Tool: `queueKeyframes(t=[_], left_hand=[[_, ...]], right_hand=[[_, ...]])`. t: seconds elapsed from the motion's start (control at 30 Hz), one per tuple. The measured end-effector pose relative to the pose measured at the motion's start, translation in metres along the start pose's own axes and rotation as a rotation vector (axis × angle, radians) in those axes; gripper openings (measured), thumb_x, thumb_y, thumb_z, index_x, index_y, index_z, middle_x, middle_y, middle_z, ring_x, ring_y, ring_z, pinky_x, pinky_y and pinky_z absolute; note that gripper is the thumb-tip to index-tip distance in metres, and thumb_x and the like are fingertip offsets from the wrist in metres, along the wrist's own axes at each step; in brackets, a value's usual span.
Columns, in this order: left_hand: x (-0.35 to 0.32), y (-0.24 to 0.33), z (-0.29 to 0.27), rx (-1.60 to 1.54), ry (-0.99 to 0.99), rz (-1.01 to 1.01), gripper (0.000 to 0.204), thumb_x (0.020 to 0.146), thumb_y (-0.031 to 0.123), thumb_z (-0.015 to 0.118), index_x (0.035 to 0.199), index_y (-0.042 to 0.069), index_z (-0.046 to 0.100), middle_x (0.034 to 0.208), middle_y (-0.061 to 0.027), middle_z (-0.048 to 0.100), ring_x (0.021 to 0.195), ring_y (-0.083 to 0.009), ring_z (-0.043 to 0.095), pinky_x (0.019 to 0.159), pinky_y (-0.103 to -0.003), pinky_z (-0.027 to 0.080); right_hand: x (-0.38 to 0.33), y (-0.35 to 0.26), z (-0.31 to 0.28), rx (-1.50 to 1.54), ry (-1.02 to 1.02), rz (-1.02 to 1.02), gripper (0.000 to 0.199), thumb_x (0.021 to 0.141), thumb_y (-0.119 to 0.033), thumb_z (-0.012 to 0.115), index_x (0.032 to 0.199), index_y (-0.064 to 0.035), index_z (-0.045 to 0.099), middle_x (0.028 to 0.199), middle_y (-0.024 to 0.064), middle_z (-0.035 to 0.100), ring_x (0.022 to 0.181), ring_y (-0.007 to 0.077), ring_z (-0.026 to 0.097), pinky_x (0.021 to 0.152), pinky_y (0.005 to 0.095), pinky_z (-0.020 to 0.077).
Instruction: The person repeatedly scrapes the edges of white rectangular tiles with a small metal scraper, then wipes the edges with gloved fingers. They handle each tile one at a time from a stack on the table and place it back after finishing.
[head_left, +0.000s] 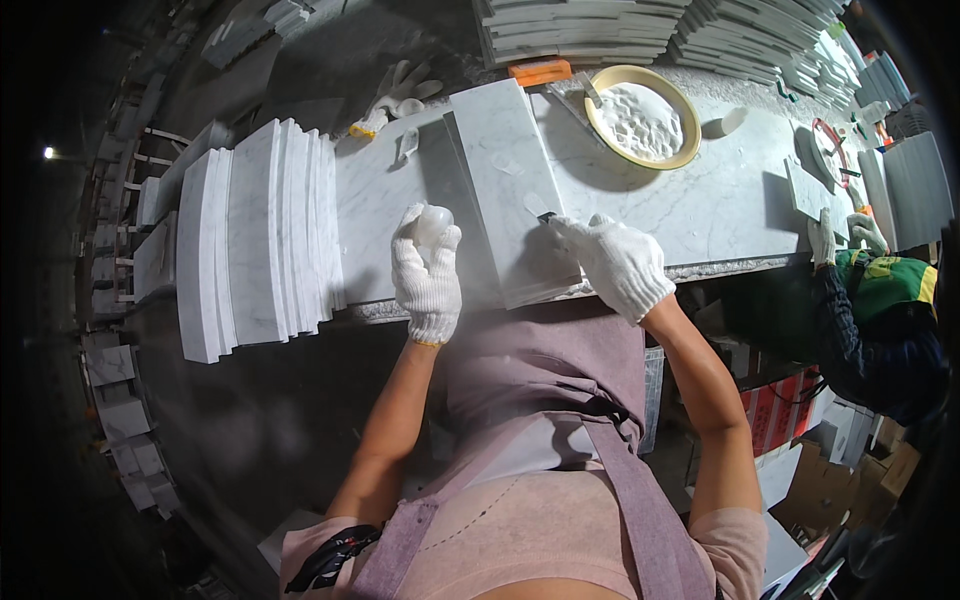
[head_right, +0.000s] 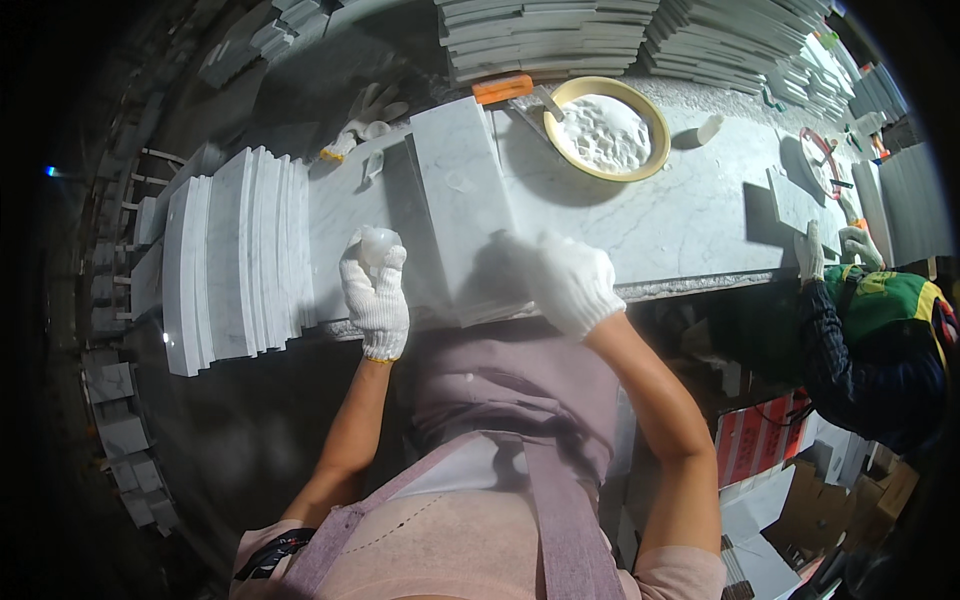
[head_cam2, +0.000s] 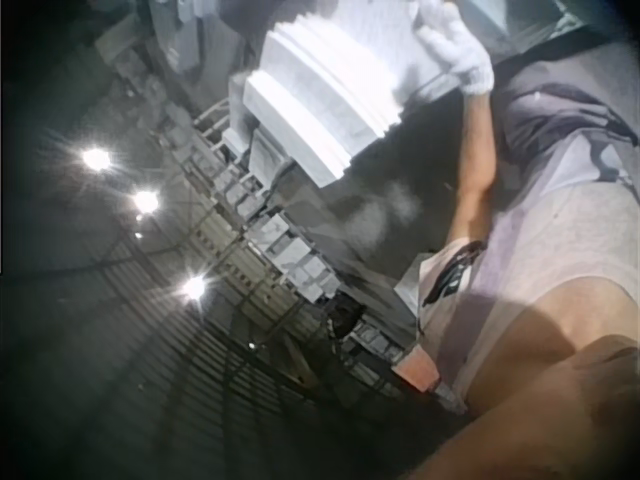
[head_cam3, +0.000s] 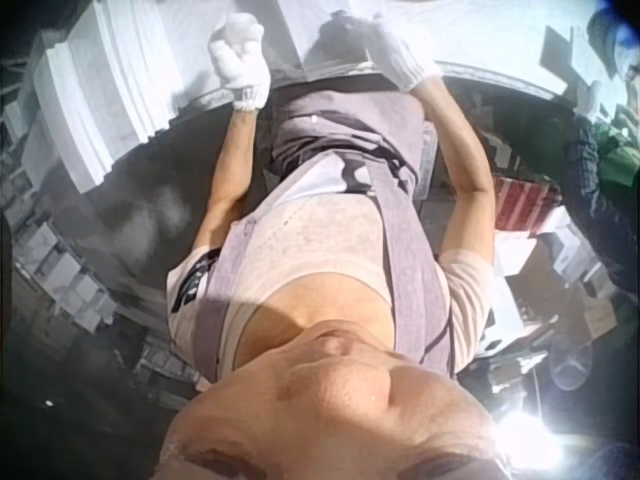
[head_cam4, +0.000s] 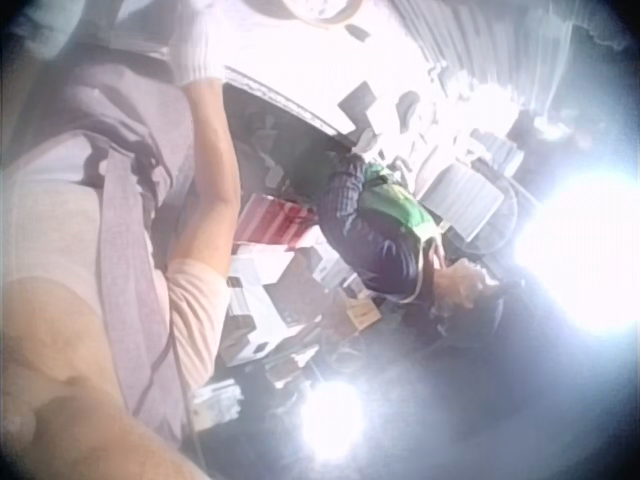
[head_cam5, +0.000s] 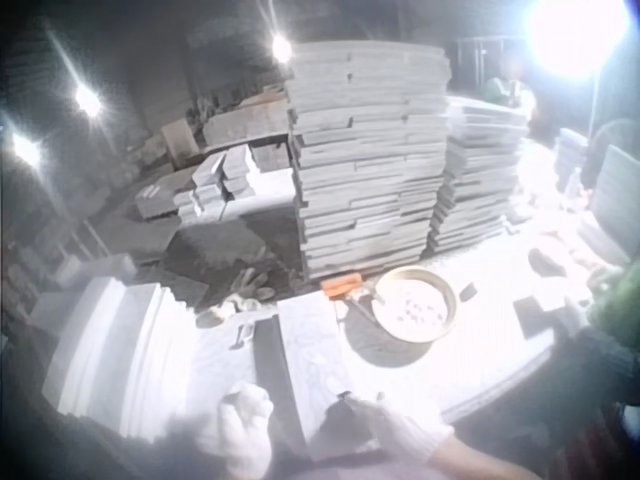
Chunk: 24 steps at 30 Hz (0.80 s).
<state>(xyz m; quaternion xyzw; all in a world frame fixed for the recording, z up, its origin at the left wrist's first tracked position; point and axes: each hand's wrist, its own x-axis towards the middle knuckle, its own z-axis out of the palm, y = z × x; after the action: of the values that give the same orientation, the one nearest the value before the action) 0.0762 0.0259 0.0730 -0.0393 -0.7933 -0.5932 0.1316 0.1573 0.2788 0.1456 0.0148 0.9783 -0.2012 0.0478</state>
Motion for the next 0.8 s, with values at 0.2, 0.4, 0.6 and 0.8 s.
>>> queueKeyframes(t=[0.2,0.4,0.6,0.8], left_hand=[[-0.007,0.006,0.007,-0.129,-0.025,-0.056,0.051,0.095,0.009,0.084,0.140,0.001,0.063,0.136,-0.0120,0.069,0.121,-0.0220,0.066,0.108,-0.038,0.053],[0.002,0.012,-0.001,0.086,-0.079,0.015,0.044,0.098,0.005,0.078,0.139,0.000,0.063,0.135,-0.0113,0.069,0.119,-0.0199,0.067,0.104,-0.036,0.056],[0.008,0.000,-0.003,-0.040,-0.208,0.041,0.049,0.094,0.009,0.082,0.140,0.006,0.065,0.129,-0.0114,0.073,0.120,-0.0271,0.069,0.105,-0.042,0.054],[0.020,-0.019,0.002,0.456,-0.223,0.350,0.058,0.084,0.010,0.088,0.139,0.016,0.069,0.125,-0.0071,0.073,0.115,-0.0313,0.069,0.101,-0.045,0.056]], right_hand=[[0.022,-0.011,0.006,0.061,0.119,0.001,0.040,0.105,-0.029,0.057,0.143,-0.0336,0.064,0.103,0.0172,0.072,0.085,0.0363,0.076,0.069,0.0474,0.0597],[0.012,-0.010,-0.001,-0.023,-0.082,0.016,0.030,0.103,-0.027,0.060,0.133,-0.0269,0.068,0.100,0.0151,0.072,0.082,0.0363,0.077,0.065,0.0475,0.0594],[-0.006,0.006,0.009,0.150,0.082,0.055,0.044,0.104,-0.021,0.063,0.148,-0.0269,0.064,0.097,0.0132,0.071,0.084,0.0325,0.073,0.073,0.0438,0.0586],[-0.003,0.047,0.048,0.366,0.360,0.179,0.054,0.102,-0.019,0.061,0.154,-0.0318,0.058,0.112,0.0150,0.070,0.102,0.0339,0.069,0.086,0.0451,0.0580]])
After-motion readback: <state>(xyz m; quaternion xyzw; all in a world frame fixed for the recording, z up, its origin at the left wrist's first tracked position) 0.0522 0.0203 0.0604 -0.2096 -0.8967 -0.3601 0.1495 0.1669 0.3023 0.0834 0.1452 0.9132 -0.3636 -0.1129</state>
